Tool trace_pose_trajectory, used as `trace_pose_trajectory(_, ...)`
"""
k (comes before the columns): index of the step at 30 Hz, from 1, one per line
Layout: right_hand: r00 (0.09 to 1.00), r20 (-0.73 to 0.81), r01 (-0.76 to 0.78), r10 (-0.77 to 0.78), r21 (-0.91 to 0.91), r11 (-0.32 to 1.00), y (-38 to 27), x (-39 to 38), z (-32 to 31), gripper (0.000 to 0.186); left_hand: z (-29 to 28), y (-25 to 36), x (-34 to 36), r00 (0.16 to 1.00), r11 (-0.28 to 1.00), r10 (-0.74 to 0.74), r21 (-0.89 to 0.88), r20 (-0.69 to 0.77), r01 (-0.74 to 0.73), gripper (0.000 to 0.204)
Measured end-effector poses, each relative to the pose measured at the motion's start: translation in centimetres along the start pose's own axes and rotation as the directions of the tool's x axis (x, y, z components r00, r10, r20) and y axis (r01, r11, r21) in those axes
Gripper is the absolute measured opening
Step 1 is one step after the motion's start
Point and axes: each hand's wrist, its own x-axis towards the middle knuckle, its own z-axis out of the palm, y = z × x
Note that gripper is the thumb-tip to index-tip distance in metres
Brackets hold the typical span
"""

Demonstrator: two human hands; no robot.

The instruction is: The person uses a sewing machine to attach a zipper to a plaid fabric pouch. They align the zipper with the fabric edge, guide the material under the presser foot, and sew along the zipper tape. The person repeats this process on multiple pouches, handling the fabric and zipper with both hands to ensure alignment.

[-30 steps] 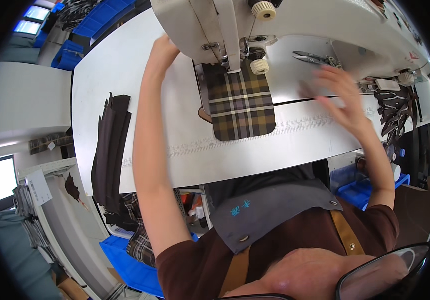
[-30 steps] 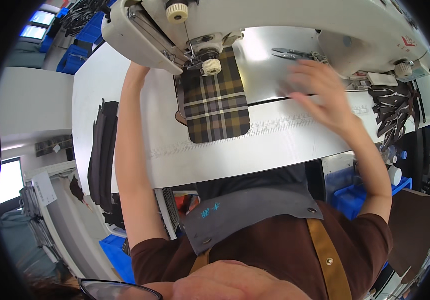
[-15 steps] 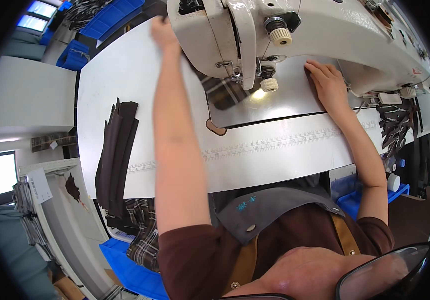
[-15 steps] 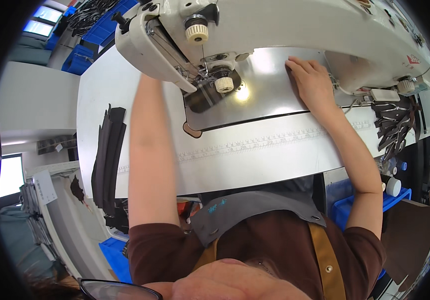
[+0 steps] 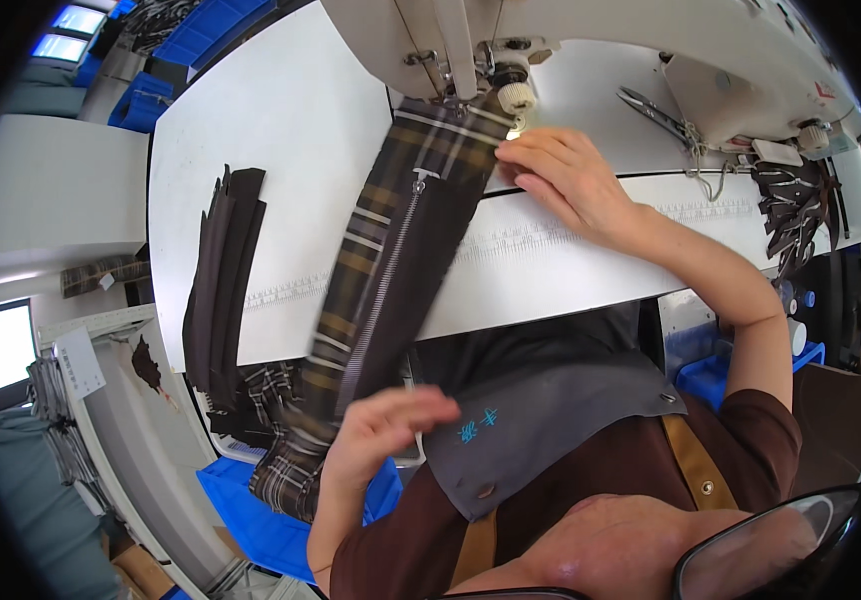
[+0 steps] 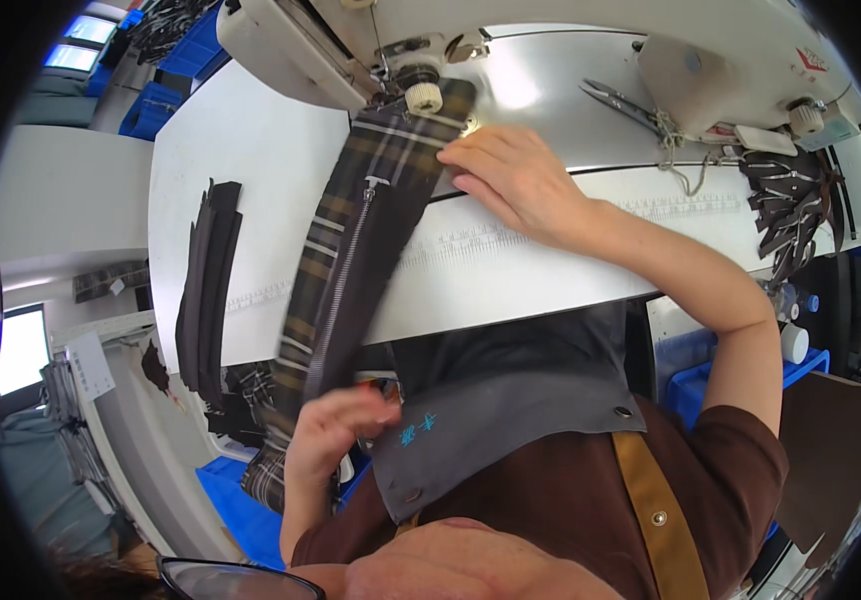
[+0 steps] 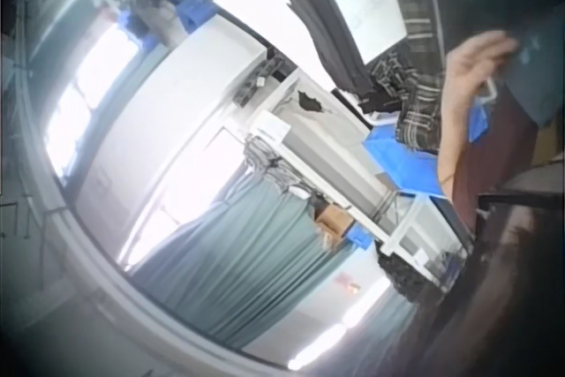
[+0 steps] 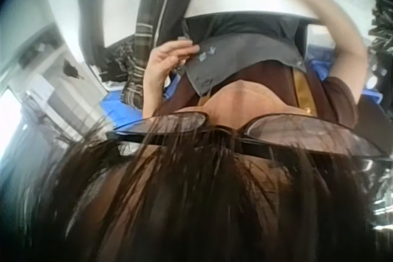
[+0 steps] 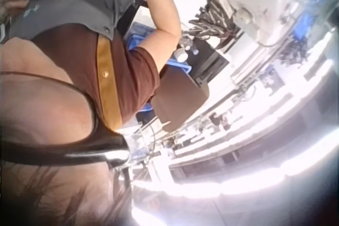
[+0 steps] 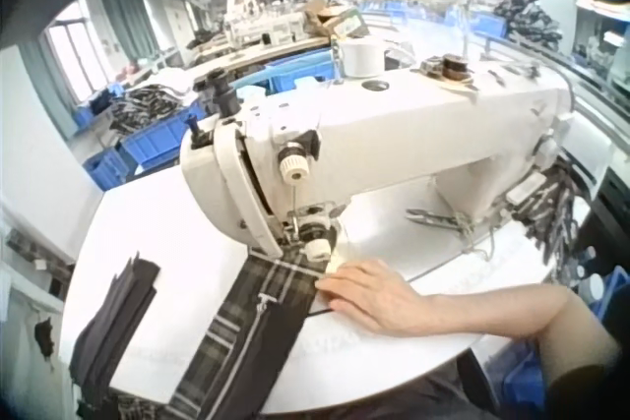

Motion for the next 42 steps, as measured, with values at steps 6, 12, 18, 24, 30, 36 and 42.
trace_pose_trajectory(6,1.0,0.018,-0.014,0.019,-0.232,0.973,0.8,1.4,1.8,0.047,-0.7,2.5,6.1,0.794,-0.298,0.446,0.905,0.413,-0.303,0.057)
trace_pose_trajectory(12,0.999,-0.05,-0.02,0.011,-0.181,0.983,2.2,1.5,2.1,0.032,2.7,-2.6,11.7,0.786,-0.469,0.432,0.855,0.442,-0.223,0.086)
trace_pose_trajectory(18,0.856,0.211,0.495,-0.472,-0.067,0.867,-0.7,2.8,1.4,0.031,3.2,-2.4,11.7,0.643,-0.181,0.66,0.913,0.388,-0.364,0.072)
trace_pose_trajectory(24,0.669,0.455,0.667,-0.588,-0.018,0.745,-3.0,6.5,0.6,0.011,1.6,-1.4,10.6,0.726,-0.218,0.58,0.929,0.37,-0.299,0.056)
trace_pose_trajectory(30,0.686,0.463,0.68,-0.561,-0.133,0.721,-3.3,6.2,0.4,0.008,0.8,1.5,10.7,0.804,-0.254,0.45,0.919,0.388,-0.302,0.035)
trace_pose_trajectory(36,0.708,0.41,0.683,-0.575,-0.187,0.706,-2.9,6.1,0.2,0.01,-1.1,5.7,12.7,0.834,-0.06,0.354,0.9,0.424,-0.433,0.023)
trace_pose_trajectory(42,0.868,0.187,0.478,-0.46,-0.066,0.876,-2.0,2.6,2.0,0.012,-1.2,9.0,20.6,0.614,-0.374,0.474,0.776,0.631,-0.508,0.028)
